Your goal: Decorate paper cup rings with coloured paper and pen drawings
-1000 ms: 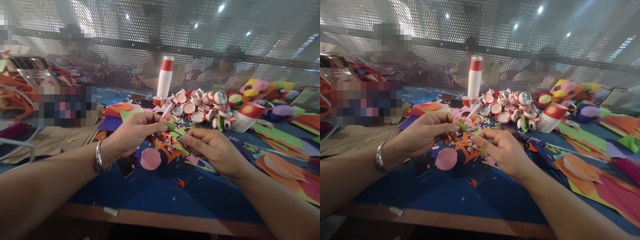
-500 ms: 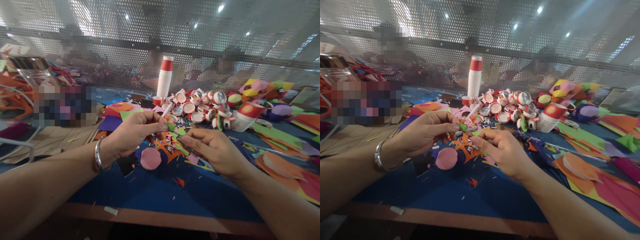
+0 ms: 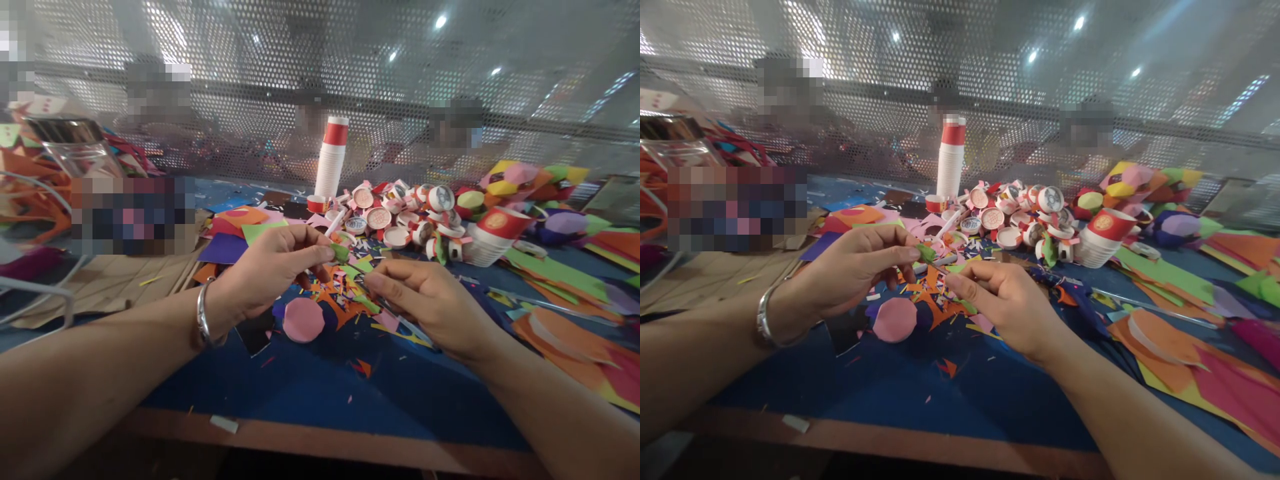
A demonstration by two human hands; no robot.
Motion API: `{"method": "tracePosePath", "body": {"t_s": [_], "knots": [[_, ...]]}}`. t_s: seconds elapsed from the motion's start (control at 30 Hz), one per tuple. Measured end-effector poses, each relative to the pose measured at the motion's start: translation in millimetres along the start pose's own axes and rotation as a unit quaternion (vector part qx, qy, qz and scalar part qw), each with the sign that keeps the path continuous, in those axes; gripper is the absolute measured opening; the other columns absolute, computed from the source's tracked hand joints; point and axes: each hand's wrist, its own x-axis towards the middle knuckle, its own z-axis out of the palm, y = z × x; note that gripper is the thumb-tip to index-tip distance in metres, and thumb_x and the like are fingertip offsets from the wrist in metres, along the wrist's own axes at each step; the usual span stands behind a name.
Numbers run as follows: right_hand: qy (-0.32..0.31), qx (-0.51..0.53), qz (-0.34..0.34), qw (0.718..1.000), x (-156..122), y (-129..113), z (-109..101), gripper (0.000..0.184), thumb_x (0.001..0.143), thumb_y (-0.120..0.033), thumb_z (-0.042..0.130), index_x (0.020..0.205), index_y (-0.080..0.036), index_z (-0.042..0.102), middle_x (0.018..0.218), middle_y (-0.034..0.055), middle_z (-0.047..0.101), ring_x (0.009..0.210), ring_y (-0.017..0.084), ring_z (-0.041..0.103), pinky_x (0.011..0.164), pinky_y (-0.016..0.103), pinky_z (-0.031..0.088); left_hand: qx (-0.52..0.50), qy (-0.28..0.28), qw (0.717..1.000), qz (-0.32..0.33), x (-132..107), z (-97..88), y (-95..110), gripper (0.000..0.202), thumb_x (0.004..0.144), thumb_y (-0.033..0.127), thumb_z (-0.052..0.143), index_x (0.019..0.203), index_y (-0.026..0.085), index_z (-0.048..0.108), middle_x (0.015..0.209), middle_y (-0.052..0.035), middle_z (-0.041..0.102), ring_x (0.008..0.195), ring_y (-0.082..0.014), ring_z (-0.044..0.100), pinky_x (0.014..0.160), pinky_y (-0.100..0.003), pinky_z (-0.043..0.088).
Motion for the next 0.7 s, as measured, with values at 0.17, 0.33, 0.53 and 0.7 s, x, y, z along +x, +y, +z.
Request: {"method": "tracePosePath", "body": {"t_s": [0.17, 0.33, 0.53, 0.7], "knots": [[0.01, 0.011, -0.002, 1.0, -0.8, 1.4, -0.9, 0.047, 0.096, -0.058, 0.062, 0.07, -0.019, 0.058, 0.056, -0.0073, 0.033, 0.047, 0.007, 0.025, 0.044, 0.027, 0.016, 0.012, 0.012, 1.0, 0.003, -0.5, 0.1, 0.2, 0.012, 0.09, 0.019, 0.067, 0.079, 0.016, 0.062, 0.068, 0.0008, 0.068, 0.059, -0.0081, 0.064, 0.052, -0.02, 0.043], [0.012, 0.028, 0.005, 1.0, -0.7, 4.1, -0.5, 0.046, 0.095, -0.06, 0.062, 0.073, -0.019, 0.06, 0.058, -0.0069, 0.033, 0.047, 0.007, 0.025, 0.043, 0.027, 0.015, 0.054, 0.013, 0.998, 0.025, -1.3, 3.0, 1.5, 0.011, 0.09, 0.017, 0.065, 0.079, 0.017, 0.062, 0.063, 0.002, 0.066, 0.056, -0.0078, 0.063, 0.05, -0.019, 0.044], [0.01, 0.033, 0.006, 0.999, -1.7, 5.8, -1.3, 0.045, 0.096, -0.06, 0.061, 0.076, -0.019, 0.062, 0.057, -0.0079, 0.03, 0.046, 0.007, 0.022, 0.043, 0.027, 0.013, 0.021, 0.01, 1.0, 0.014, -0.9, 2.9, 1.5, 0.012, 0.089, 0.014, 0.064, 0.077, 0.017, 0.062, 0.061, 0.0036, 0.064, 0.049, -0.0051, 0.057, 0.048, -0.019, 0.041], [0.009, 0.042, 0.005, 0.999, -1.5, 6.0, -1.5, 0.046, 0.096, -0.06, 0.061, 0.076, -0.019, 0.061, 0.058, -0.0078, 0.029, 0.047, 0.006, 0.022, 0.042, 0.026, 0.013, 0.001, 0.01, 1.0, 0.009, -1.0, 1.0, -0.2, 0.015, 0.091, 0.015, 0.064, 0.076, 0.017, 0.06, 0.06, 0.0039, 0.064, 0.049, -0.0044, 0.056, 0.049, -0.019, 0.041]]}}
